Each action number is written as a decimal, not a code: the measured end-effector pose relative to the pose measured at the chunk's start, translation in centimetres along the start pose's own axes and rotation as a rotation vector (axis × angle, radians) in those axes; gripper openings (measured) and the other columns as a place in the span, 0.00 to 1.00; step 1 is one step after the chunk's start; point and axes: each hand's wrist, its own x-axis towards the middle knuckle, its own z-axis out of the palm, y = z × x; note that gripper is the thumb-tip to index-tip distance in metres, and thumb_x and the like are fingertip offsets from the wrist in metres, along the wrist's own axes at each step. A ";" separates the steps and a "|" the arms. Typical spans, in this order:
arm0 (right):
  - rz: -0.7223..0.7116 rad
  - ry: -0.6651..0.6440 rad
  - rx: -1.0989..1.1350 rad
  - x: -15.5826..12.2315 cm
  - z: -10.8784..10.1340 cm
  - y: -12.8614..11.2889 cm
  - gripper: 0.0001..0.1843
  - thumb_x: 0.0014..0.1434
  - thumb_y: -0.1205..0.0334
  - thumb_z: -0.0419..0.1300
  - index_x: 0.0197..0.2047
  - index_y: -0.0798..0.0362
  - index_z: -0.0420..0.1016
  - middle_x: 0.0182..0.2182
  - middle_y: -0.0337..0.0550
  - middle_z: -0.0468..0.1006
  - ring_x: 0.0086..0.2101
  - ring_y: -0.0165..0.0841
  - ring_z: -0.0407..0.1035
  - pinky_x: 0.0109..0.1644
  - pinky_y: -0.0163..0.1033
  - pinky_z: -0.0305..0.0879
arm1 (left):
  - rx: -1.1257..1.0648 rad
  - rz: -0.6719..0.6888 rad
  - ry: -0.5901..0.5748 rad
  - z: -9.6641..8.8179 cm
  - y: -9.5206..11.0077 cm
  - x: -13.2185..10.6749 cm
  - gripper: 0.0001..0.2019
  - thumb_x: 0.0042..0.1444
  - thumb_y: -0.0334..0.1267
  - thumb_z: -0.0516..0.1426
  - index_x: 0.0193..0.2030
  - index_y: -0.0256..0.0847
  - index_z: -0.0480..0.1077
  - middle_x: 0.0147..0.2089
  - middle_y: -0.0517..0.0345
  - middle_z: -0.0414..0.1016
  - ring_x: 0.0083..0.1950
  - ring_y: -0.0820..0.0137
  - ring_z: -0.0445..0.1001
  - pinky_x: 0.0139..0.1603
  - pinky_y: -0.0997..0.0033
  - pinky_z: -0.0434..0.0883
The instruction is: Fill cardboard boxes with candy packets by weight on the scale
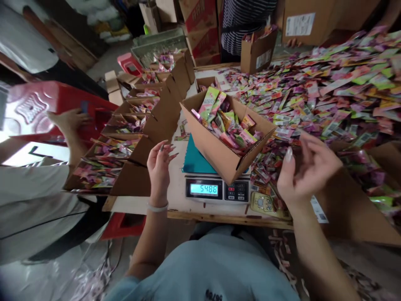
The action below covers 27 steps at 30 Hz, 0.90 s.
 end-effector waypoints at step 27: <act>0.165 -0.430 -0.341 9.0 -1.0 -5.0 0.19 0.71 0.51 0.55 0.53 0.53 0.80 0.38 0.48 0.80 0.34 0.35 0.72 0.46 0.44 0.71 | -0.058 0.379 -0.070 4.6 6.2 0.2 0.17 0.65 0.53 0.65 0.53 0.45 0.77 0.50 0.56 0.80 0.50 0.70 0.82 0.47 0.74 0.80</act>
